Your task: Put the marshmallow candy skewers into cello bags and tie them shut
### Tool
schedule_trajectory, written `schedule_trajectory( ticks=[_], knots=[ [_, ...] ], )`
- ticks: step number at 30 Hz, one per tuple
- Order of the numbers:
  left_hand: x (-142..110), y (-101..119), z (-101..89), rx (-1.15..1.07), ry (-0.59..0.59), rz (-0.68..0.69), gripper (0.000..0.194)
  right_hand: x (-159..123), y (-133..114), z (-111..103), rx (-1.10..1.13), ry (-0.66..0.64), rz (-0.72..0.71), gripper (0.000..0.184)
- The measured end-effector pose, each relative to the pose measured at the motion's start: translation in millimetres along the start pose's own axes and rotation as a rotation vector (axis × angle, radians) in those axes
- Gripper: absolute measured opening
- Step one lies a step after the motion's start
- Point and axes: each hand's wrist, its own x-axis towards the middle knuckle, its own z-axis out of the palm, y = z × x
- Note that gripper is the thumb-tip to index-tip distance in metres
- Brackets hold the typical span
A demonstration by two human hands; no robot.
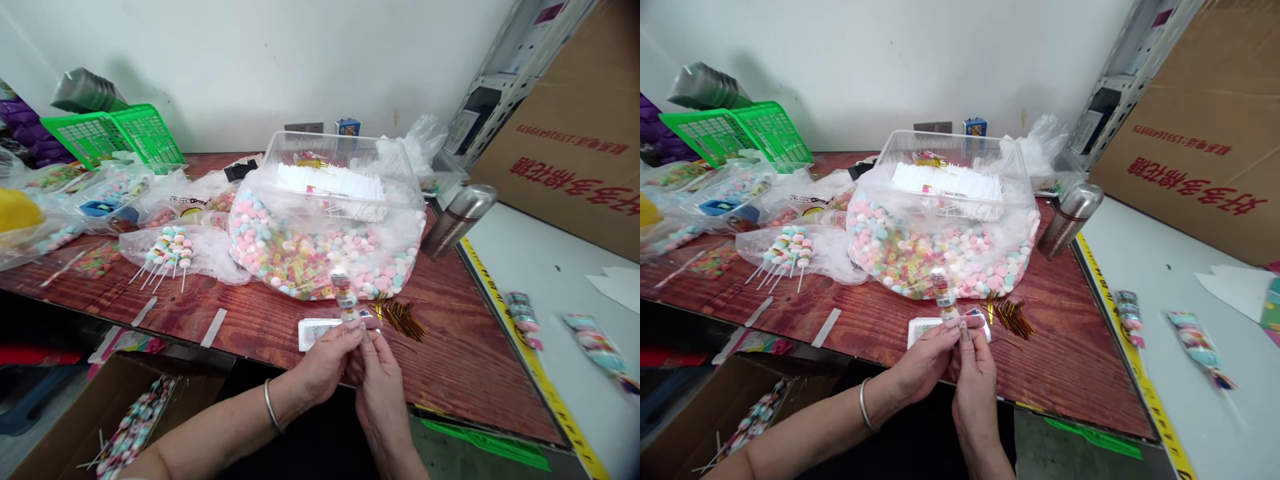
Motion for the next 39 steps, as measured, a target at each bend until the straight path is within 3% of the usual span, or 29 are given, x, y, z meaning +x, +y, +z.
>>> schedule_trajectory(
  ticks=[3,5,7,9,11,13,17,19,20,21,23,25,26,28,30,35,39],
  knots=[
    [-2,3,-4.6,-0.01,-0.06,-0.067,0.036,0,-7,0,0.241,-0.027,0.252,0.04],
    [-1,1,-7.3,0.018,-0.012,-0.05,0.035,-2,-10,-1,0.224,-0.066,0.299,0.041],
    [1,-1,-8.0,0.043,0.066,0.015,0.03,-5,-10,-3,0.058,-0.042,0.186,0.041],
    [2,-1,-7.4,0.069,0.135,0.09,0.027,-8,-9,-3,-0.188,0.044,-0.027,0.039],
    [3,2,-7.6,0.106,0.143,0.118,0.027,-9,-8,-4,-0.315,0.069,-0.15,0.035],
    [2,8,-9.8,0.118,0.052,0.06,0.029,-11,-8,-4,-0.17,-0.017,-0.059,0.032],
    [-3,17,-17.1,0.051,-0.212,-0.178,0.036,-19,-11,-4,0.399,-0.375,0.397,0.031],
    [-4,18,-19.2,0.026,-0.238,-0.216,0.037,-22,-15,-7,0.419,-0.491,0.462,0.035],
    [-4,18,-20.0,0.026,-0.217,-0.198,0.034,-22,-18,-12,0.307,-0.512,0.415,0.036],
    [-3,20,-20.9,0.034,-0.18,-0.157,0.031,-20,-21,-18,0.119,-0.494,0.311,0.035],
    [1,26,-23.6,0.098,-0.089,-0.033,0.026,-11,-28,-38,-0.424,-0.341,-0.025,0.03],
    [4,36,-27.8,0.22,-0.014,0.086,0.024,3,-30,-62,-0.969,-0.033,-0.395,0.027],
    [6,41,-30.0,0.289,0.012,0.131,0.024,10,-30,-73,-1.18,0.078,-0.493,0.029],
    [7,49,-33.4,0.435,0.05,0.186,0.025,23,-24,-90,-1.362,0.18,-0.541,0.027],
    [5,54,-34.7,0.586,0.08,0.227,0.025,31,-16,-97,-1.441,0.194,-0.522,0.022],
    [0,55,-32.8,0.97,0.144,0.417,0.023,31,-6,-93,-1.598,0.253,-0.528,0.023],
    [1,51,-30.6,1.142,0.132,0.605,0.023,16,-25,-84,-1.575,0.419,-0.598,0.019]
  ],
)
